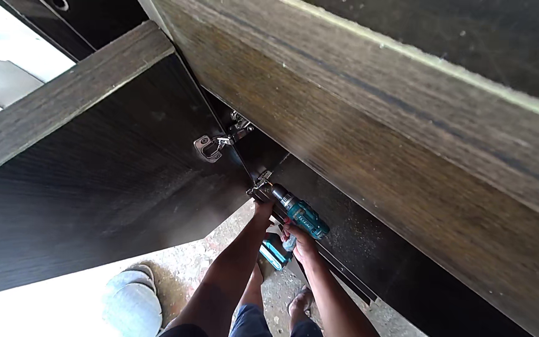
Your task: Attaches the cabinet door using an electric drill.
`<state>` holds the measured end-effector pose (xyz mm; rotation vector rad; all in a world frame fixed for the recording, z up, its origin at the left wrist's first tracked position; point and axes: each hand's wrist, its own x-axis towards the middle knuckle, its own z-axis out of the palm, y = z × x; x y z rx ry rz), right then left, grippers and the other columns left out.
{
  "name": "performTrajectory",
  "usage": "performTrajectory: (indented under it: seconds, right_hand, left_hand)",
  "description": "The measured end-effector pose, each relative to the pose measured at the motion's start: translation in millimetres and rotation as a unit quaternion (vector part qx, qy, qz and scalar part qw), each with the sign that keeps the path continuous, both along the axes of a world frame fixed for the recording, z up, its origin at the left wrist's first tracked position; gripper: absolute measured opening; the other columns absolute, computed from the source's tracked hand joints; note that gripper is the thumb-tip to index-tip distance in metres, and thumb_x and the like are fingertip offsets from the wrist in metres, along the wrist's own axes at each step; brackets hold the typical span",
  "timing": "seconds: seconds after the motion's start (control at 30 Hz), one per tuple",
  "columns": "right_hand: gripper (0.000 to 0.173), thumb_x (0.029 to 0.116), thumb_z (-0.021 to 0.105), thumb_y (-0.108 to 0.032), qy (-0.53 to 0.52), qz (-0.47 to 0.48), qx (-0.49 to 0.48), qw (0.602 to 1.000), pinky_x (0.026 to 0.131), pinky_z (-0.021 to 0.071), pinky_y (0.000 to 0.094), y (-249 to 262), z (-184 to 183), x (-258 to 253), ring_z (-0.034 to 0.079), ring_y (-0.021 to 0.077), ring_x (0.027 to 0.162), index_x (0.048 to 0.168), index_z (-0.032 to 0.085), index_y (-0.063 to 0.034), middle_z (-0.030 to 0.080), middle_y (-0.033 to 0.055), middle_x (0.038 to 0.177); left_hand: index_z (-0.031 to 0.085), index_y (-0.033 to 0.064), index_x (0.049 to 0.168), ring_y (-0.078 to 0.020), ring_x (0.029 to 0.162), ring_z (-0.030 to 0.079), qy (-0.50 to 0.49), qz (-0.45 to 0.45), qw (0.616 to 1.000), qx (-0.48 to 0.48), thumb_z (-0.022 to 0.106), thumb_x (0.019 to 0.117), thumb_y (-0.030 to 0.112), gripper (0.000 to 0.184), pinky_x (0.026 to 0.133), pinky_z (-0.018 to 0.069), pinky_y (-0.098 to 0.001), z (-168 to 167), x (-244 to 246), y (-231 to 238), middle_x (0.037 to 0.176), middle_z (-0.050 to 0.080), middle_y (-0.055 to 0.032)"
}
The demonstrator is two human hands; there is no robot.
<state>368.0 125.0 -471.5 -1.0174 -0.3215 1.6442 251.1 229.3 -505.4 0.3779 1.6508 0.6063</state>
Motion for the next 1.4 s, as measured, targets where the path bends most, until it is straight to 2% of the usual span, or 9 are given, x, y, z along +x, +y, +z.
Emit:
performTrajectory:
  seconds: [0.1,0.23,0.57,0.73,0.93,1.07,1.13,1.3,1.4]
  right_hand:
    - [0.017,0.0843,0.069,-0.013,-0.004,0.007,-0.004,1.000,0.058,0.0557,0.0281,0,1,-1,0.059,0.0113,0.055,0.097,0.064,-0.0020,0.059,0.0009,0.065]
    - [0.017,0.0814,0.070,-0.013,0.008,0.009,-0.011,1.000,0.056,0.0552,0.0281,3,6,3,0.059,0.0109,0.052,0.095,0.064,-0.0032,0.058,-0.0001,0.061]
    - [0.016,0.0829,0.070,-0.015,-0.002,0.026,-0.002,1.000,0.057,0.0544,0.0277,8,7,1,0.057,0.0096,0.052,0.094,0.063,-0.0060,0.057,-0.0024,0.060]
    - [0.015,0.0833,0.069,-0.013,0.000,0.037,-0.008,0.999,0.057,0.0551,0.0280,11,3,3,0.058,0.0101,0.052,0.095,0.064,-0.0053,0.058,-0.0018,0.061]
    - [0.014,0.0830,0.068,-0.014,0.005,0.048,-0.004,0.999,0.058,0.0555,0.0280,18,5,2,0.059,0.0097,0.054,0.094,0.063,-0.0064,0.057,-0.0024,0.062]
    - [0.023,0.0852,0.068,-0.014,-0.022,0.071,0.005,0.997,0.061,0.0557,0.0271,21,1,5,0.059,0.0087,0.056,0.106,0.065,-0.0041,0.058,-0.0031,0.064]
    - [0.027,0.0862,0.068,-0.014,-0.018,0.081,0.015,0.996,0.062,0.0563,0.0283,22,-2,8,0.060,0.0092,0.057,0.111,0.066,-0.0032,0.059,-0.0030,0.065]
    - [0.012,0.0843,0.068,-0.014,-0.013,0.068,-0.003,0.998,0.061,0.0561,0.0273,19,3,4,0.060,0.0095,0.056,0.092,0.063,-0.0066,0.059,-0.0027,0.062]
    - [0.027,0.0864,0.069,-0.017,-0.039,0.092,0.016,0.995,0.065,0.0562,0.0267,19,-4,10,0.061,0.0088,0.060,0.110,0.065,-0.0033,0.061,-0.0030,0.068]
  left_hand:
    - [0.011,0.0162,0.157,-0.0470,0.119,0.058,-0.019,0.002,1.000,-0.017,0.075,0.0944,0.036,0.092,0.077,0.0528,-0.0686,1,-1,-2,0.141,0.050,-0.0281]
    - [0.005,0.0193,0.158,-0.0479,0.121,0.057,-0.025,-0.011,0.999,-0.026,0.078,0.0902,0.044,0.102,0.077,0.0524,-0.0701,-1,-2,-2,0.144,0.047,-0.0279]
    - [0.007,0.0184,0.158,-0.0458,0.122,0.056,-0.030,-0.014,0.999,-0.011,0.076,0.0918,0.045,0.099,0.077,0.0513,-0.0688,5,-3,-4,0.143,0.049,-0.0263]
    - [0.006,0.0171,0.159,-0.0428,0.127,0.054,-0.033,-0.007,0.999,0.002,0.076,0.0931,0.042,0.099,0.089,0.0502,-0.0675,13,-1,-6,0.147,0.047,-0.0256]
    - [0.005,0.0172,0.159,-0.0431,0.129,0.053,-0.034,-0.010,0.999,0.000,0.075,0.0939,0.042,0.098,0.090,0.0496,-0.0673,14,0,-4,0.148,0.045,-0.0264]
    - [0.007,0.0100,0.158,-0.0352,0.129,0.055,-0.051,0.014,0.998,0.039,0.074,0.0959,0.032,0.094,0.103,0.0495,-0.0535,14,0,-3,0.147,0.046,-0.0263]
    - [0.010,0.0070,0.158,-0.0336,0.127,0.057,-0.052,0.019,0.997,0.051,0.075,0.0955,0.029,0.093,0.104,0.0498,-0.0492,15,0,-2,0.145,0.048,-0.0269]
    - [0.008,0.0060,0.158,-0.0323,0.131,0.054,-0.057,0.018,0.997,0.058,0.074,0.0963,0.024,0.092,0.107,0.0483,-0.0480,22,0,-5,0.148,0.046,-0.0261]
    - [0.009,0.0045,0.157,-0.0317,0.127,0.057,-0.071,0.031,0.994,0.074,0.074,0.0961,0.020,0.090,0.104,0.0507,-0.0467,18,0,-6,0.145,0.048,-0.0263]
